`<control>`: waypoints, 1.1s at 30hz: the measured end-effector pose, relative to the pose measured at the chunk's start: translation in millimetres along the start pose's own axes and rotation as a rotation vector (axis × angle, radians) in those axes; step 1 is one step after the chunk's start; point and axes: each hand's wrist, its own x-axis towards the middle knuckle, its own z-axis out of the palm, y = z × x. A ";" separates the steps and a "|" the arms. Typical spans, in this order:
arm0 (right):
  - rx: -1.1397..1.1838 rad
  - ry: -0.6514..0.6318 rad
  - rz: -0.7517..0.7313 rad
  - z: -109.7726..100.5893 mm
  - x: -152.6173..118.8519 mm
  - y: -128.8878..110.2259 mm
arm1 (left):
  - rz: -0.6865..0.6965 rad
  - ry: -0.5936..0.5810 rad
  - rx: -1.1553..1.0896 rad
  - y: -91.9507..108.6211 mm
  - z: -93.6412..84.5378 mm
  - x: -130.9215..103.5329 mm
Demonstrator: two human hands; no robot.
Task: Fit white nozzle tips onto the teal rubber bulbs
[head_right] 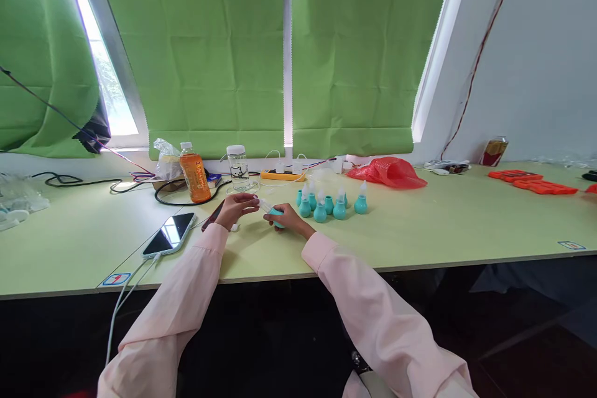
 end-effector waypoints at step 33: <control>0.390 -0.165 0.112 13.9 -10.1 -22.0 | 0.025 -0.069 -0.125 -7.4 -2.5 5.8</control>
